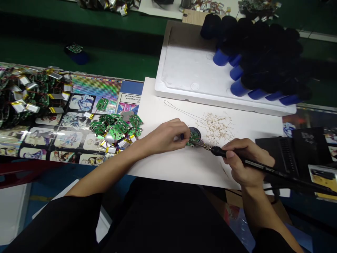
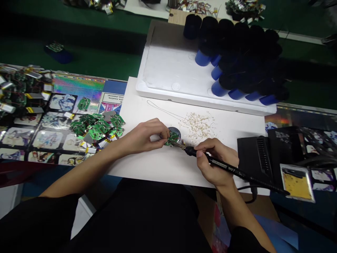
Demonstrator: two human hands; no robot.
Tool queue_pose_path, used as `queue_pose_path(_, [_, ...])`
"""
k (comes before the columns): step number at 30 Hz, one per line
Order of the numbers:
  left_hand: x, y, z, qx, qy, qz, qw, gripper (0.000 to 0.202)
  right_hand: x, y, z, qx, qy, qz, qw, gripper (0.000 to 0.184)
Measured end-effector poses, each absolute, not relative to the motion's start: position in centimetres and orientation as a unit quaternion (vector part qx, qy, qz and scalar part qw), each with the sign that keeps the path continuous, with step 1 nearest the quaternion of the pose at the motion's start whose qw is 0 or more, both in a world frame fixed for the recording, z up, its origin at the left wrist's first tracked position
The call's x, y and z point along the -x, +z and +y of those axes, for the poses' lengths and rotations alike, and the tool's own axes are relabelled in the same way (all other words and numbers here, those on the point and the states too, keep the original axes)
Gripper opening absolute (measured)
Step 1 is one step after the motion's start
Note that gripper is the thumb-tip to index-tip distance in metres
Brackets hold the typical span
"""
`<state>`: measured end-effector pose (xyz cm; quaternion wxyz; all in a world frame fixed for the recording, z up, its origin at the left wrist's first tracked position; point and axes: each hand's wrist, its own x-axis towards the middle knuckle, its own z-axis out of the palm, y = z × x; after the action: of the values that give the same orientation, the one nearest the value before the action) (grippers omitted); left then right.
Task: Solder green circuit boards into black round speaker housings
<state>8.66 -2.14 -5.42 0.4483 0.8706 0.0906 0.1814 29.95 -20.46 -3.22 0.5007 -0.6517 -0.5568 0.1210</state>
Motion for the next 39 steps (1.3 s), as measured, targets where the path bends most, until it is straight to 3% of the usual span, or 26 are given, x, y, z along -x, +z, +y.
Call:
queue_pose_path(5, [-8.7,-5.4,-2.1,-0.87,0.187,0.082,0.449,0.011,-29.9,-3.2,-20.4,0.639,0.109,-0.572,0.502,0.008])
queue_pose_path(12, [-8.6,-5.5,-2.1,-0.869,0.187,0.085,0.449,0.012,-29.8,-3.1,-20.9,0.631,0.036,-0.501,0.591,0.011])
queue_pose_path(16, [-8.6,-5.5,-2.1,-0.87,0.184,0.084,0.45,0.012,-29.0,-2.7,-20.2,0.601,-0.003,-0.452,0.659,0.031])
queue_pose_path(19, [-8.6,-5.5,-2.0,-0.869,0.182,0.085,0.452,0.013,-27.9,-3.3,-20.1,0.592,0.072,-0.44,0.671,0.048])
queue_pose_path(21, [-8.6,-5.4,-2.0,-0.869,0.181,0.087,0.452,0.013,-27.1,-4.1,-20.3,0.61,0.093,-0.455,0.642,0.036])
queue_pose_path(24, [-8.6,-5.3,-2.0,-0.871,0.18,0.089,0.448,0.011,-26.0,-5.7,-20.2,0.644,0.075,-0.543,0.533,0.013])
queue_pose_path(26, [-8.6,-5.2,-2.0,-0.873,0.18,0.09,0.445,0.01,-25.5,-6.6,-19.9,0.651,0.063,-0.591,0.472,0.03])
queue_pose_path(29, [-8.7,-5.2,-2.1,-0.874,0.187,0.087,0.441,0.008,-25.5,-7.4,-19.3,0.649,0.035,-0.609,0.455,0.049])
queue_pose_path(39, [-9.0,-6.0,-2.6,-0.889,0.242,0.065,0.383,0.007,-29.0,-5.3,-17.8,0.602,0.161,-0.666,0.411,0.039])
